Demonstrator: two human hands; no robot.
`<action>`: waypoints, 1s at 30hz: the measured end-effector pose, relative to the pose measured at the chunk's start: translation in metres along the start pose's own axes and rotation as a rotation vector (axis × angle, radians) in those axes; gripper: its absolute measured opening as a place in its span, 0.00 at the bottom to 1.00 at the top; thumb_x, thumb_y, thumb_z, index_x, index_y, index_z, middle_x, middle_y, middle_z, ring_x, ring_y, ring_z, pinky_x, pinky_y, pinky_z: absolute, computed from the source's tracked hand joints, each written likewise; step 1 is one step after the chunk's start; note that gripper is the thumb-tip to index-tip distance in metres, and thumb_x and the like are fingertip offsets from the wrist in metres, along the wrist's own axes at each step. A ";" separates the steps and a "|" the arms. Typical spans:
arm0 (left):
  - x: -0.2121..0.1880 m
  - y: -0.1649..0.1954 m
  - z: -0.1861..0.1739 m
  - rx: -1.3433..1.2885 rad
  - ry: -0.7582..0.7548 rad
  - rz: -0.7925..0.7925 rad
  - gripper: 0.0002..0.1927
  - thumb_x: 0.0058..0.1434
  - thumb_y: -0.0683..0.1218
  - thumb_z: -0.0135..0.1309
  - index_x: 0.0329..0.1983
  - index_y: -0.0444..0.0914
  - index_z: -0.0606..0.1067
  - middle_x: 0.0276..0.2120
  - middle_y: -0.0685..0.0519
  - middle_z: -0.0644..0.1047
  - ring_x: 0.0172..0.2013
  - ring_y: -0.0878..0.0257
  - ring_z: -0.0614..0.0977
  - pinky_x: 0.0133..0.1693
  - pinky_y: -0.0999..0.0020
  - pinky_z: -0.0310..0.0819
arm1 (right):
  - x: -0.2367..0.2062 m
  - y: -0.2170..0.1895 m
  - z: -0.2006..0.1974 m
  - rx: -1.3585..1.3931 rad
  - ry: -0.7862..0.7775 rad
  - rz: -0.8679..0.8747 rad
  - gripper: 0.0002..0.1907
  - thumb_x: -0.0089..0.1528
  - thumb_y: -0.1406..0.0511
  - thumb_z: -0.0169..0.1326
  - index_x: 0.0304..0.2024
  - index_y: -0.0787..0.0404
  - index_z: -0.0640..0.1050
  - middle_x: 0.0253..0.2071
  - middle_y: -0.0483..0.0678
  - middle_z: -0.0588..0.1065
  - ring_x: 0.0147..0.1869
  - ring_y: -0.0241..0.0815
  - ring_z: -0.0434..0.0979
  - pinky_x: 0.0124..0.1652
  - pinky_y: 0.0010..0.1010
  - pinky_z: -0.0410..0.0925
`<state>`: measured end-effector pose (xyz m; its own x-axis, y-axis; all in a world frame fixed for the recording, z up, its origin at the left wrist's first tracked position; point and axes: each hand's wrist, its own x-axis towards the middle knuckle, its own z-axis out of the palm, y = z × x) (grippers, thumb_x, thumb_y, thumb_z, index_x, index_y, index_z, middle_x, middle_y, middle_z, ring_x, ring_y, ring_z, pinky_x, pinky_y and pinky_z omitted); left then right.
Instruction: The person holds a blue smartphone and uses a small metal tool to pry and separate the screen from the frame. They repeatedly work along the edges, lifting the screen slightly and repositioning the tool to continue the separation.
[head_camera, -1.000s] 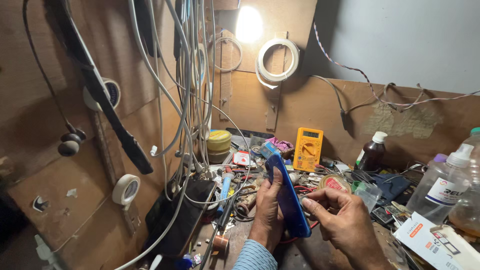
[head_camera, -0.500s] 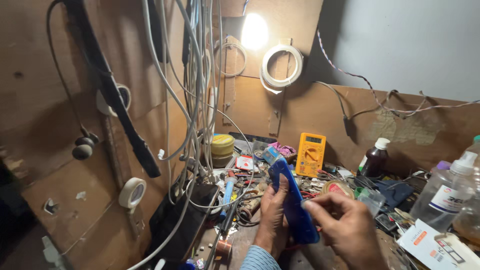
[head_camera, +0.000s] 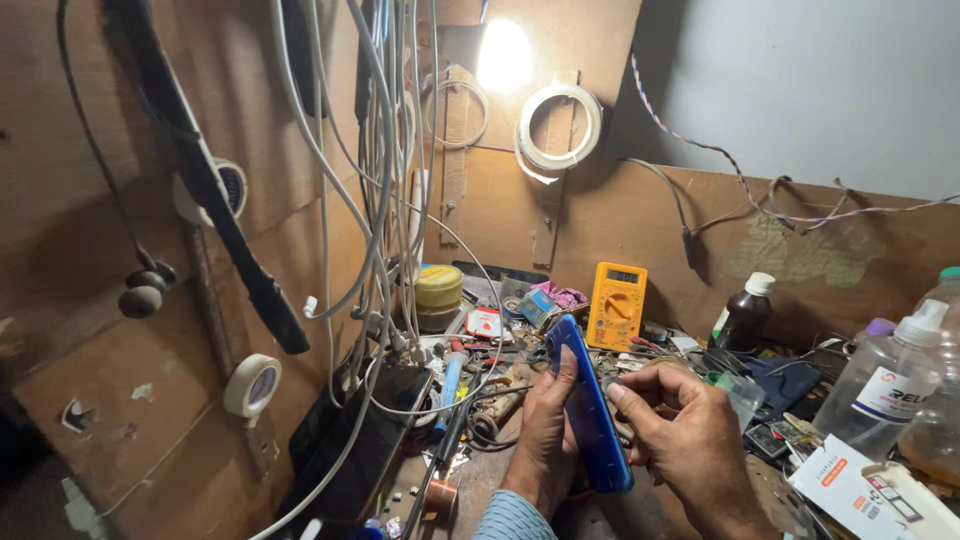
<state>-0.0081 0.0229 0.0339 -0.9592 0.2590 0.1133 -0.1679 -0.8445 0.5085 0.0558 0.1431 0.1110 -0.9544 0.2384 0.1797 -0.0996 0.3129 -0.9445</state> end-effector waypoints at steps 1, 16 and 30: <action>0.000 0.000 0.000 0.013 -0.006 0.000 0.20 0.66 0.60 0.56 0.44 0.38 0.74 0.32 0.55 0.78 0.29 0.69 0.81 0.30 0.74 0.79 | -0.001 -0.001 0.000 -0.001 0.003 -0.004 0.11 0.60 0.63 0.63 0.37 0.65 0.82 0.20 0.47 0.78 0.15 0.33 0.71 0.13 0.26 0.60; -0.004 0.004 0.004 0.074 -0.003 -0.009 0.22 0.66 0.61 0.54 0.46 0.37 0.73 0.31 0.55 0.78 0.28 0.70 0.81 0.29 0.76 0.78 | -0.003 0.002 0.002 -0.040 0.019 -0.075 0.09 0.58 0.65 0.64 0.34 0.65 0.83 0.19 0.47 0.78 0.17 0.31 0.73 0.17 0.24 0.66; -0.003 0.000 -0.006 0.066 -0.066 0.030 0.24 0.66 0.63 0.56 0.45 0.37 0.72 0.31 0.51 0.78 0.27 0.66 0.80 0.28 0.74 0.77 | 0.004 -0.001 -0.005 0.195 -0.221 0.093 0.09 0.60 0.67 0.61 0.33 0.71 0.81 0.16 0.48 0.73 0.12 0.33 0.64 0.11 0.26 0.53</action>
<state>-0.0061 0.0193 0.0282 -0.9460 0.2666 0.1845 -0.1220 -0.8199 0.5593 0.0537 0.1481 0.1137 -0.9979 0.0453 0.0461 -0.0408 0.1117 -0.9929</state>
